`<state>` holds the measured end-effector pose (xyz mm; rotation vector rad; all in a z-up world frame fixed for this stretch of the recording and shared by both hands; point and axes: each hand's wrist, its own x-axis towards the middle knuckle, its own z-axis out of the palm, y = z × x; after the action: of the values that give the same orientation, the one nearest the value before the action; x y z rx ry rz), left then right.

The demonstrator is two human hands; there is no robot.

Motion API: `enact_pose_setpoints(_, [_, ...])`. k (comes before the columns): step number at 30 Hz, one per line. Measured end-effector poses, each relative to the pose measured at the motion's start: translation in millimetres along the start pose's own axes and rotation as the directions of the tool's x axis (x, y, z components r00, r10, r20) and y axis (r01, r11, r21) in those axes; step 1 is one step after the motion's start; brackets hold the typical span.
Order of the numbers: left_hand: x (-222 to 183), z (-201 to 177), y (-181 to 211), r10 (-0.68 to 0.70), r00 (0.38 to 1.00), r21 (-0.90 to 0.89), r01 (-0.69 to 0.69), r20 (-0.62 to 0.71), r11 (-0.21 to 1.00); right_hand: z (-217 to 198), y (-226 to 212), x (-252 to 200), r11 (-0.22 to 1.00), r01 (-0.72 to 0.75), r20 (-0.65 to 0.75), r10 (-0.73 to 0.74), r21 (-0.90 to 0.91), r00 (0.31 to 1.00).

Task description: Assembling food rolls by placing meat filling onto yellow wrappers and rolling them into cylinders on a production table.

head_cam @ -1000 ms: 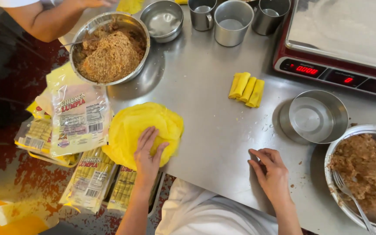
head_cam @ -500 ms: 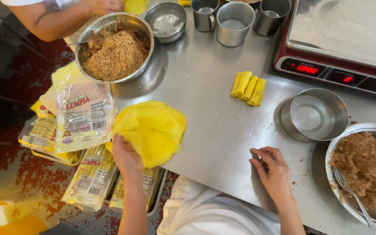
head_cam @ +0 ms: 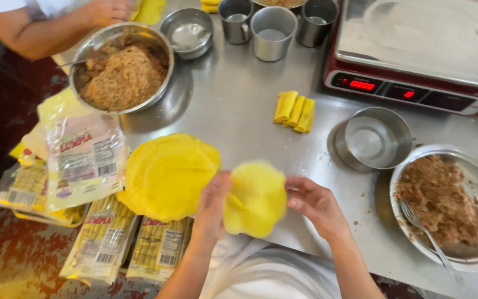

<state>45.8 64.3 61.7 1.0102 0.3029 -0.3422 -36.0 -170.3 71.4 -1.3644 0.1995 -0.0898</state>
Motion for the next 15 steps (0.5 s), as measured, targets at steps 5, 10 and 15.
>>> enact_pose_setpoints(5, [-23.6, -11.5, -26.3, -0.01, 0.926, 0.578, -0.227, 0.378, 0.784, -25.8, -17.9, -46.6, 0.965, -0.151, 0.063, 0.168, -0.214, 0.984])
enact_pose_setpoints(10, [-7.6, 20.4, -52.8, 0.112, 0.851, 0.579, -0.439, 0.513, 0.687, -55.6, -17.4, -60.1, 0.935, -0.258, -0.187, 0.216, -0.242, 0.958])
enact_pose_setpoints(15, [29.4, 40.1, -76.1, 0.311, 0.661, 0.573, -0.749, 0.683, 0.332, -65.3, -60.7, -39.0, 0.599, -0.051, -0.282, -0.299, -0.799, 0.912])
